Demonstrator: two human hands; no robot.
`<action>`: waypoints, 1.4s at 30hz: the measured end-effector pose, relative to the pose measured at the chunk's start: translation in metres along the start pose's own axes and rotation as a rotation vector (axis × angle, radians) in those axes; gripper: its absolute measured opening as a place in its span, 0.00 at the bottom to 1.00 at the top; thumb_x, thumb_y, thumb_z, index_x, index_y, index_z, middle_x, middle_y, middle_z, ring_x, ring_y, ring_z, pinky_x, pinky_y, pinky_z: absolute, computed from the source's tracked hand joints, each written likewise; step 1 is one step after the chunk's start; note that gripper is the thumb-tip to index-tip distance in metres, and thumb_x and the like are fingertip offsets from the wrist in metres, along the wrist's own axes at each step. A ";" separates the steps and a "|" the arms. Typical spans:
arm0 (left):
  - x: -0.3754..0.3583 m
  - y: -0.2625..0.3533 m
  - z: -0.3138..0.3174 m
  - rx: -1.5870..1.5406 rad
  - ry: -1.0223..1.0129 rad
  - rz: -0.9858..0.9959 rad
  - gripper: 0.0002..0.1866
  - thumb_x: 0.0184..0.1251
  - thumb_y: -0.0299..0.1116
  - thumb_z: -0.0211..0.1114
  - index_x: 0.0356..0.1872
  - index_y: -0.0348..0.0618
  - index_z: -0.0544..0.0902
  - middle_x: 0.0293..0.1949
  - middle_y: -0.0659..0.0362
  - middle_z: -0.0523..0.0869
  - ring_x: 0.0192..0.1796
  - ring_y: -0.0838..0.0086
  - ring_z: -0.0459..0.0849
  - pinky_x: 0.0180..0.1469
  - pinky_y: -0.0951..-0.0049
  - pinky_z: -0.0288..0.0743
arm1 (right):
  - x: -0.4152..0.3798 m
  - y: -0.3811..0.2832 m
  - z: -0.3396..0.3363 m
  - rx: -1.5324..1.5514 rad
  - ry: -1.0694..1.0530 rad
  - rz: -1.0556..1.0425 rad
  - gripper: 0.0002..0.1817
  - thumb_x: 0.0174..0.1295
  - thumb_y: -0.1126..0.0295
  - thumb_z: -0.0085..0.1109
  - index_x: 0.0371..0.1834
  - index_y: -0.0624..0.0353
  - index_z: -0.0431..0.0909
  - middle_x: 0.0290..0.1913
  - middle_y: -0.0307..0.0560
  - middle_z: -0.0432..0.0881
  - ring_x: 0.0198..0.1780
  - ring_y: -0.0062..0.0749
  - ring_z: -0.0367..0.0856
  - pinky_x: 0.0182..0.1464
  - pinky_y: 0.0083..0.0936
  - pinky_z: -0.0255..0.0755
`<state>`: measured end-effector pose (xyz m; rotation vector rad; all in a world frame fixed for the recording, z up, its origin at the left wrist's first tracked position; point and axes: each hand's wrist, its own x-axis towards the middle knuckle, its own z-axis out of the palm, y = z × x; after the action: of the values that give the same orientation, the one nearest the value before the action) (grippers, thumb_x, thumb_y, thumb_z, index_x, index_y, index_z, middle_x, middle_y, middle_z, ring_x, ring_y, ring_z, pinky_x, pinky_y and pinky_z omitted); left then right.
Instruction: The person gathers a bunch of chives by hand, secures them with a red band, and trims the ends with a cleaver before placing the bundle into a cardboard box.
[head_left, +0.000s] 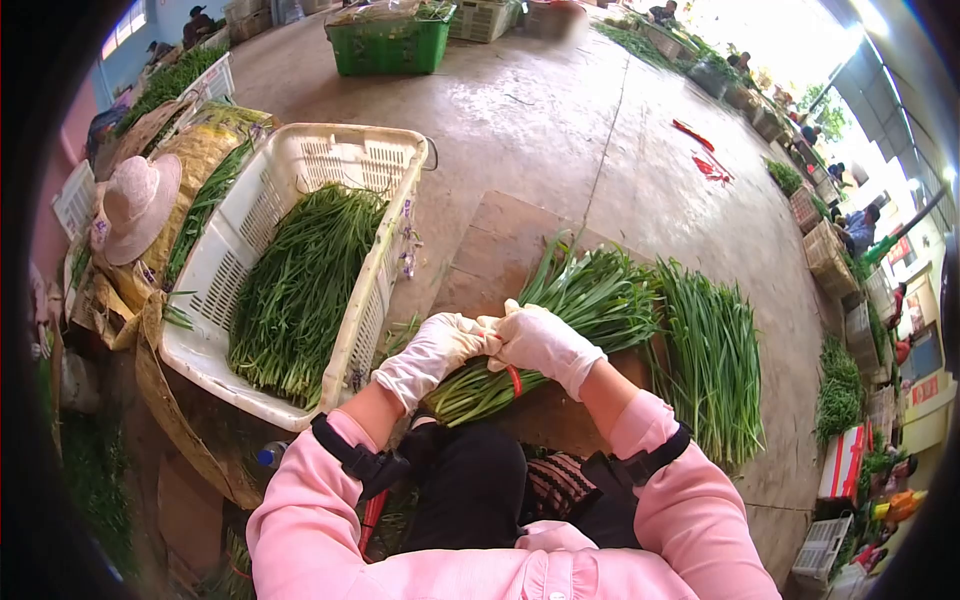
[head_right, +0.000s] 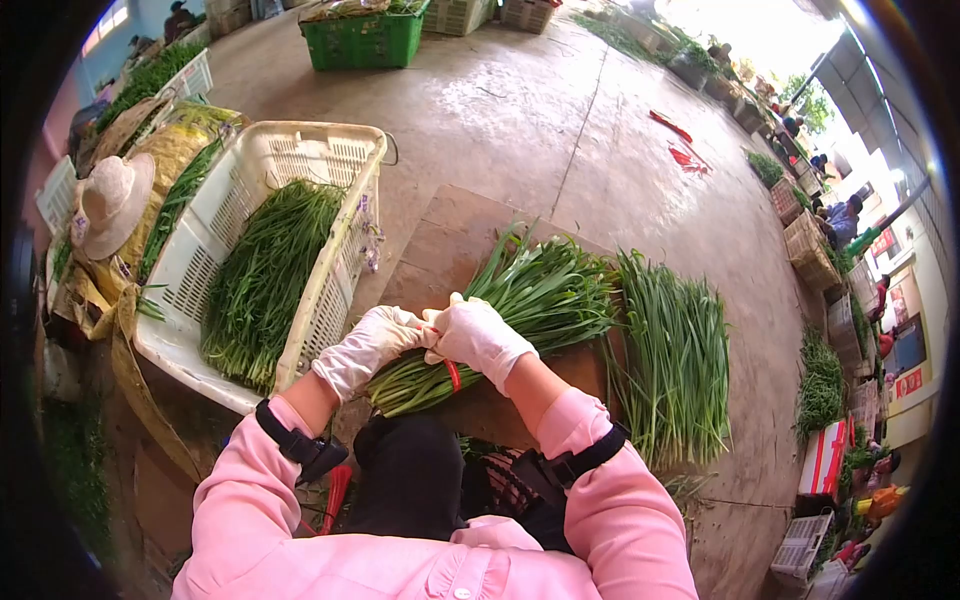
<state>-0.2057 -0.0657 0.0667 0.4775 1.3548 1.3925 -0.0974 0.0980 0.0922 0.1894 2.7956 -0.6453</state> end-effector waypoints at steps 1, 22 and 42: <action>0.002 -0.001 0.001 0.130 0.070 0.019 0.07 0.64 0.30 0.78 0.38 0.38 0.91 0.34 0.60 0.92 0.35 0.78 0.86 0.41 0.75 0.81 | 0.000 -0.004 -0.001 -0.027 -0.008 0.092 0.21 0.56 0.46 0.69 0.39 0.53 0.91 0.45 0.58 0.89 0.53 0.58 0.84 0.59 0.44 0.76; 0.046 -0.060 -0.002 0.656 0.284 0.045 0.36 0.78 0.65 0.53 0.50 0.35 0.87 0.47 0.43 0.89 0.52 0.50 0.85 0.58 0.56 0.73 | -0.087 -0.016 0.012 1.598 0.289 0.300 0.33 0.73 0.42 0.59 0.72 0.52 0.74 0.60 0.38 0.82 0.60 0.24 0.78 0.65 0.28 0.70; 0.080 0.011 0.059 -0.301 -0.253 0.601 0.15 0.82 0.34 0.60 0.61 0.38 0.80 0.55 0.57 0.87 0.55 0.73 0.84 0.58 0.71 0.79 | -0.075 -0.002 -0.031 0.621 1.211 -0.128 0.35 0.44 0.67 0.80 0.57 0.61 0.74 0.50 0.50 0.83 0.51 0.45 0.82 0.60 0.38 0.76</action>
<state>-0.1872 0.0327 0.0617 0.8684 0.8007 1.9093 -0.0332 0.1055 0.1409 0.7278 3.5467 -1.9573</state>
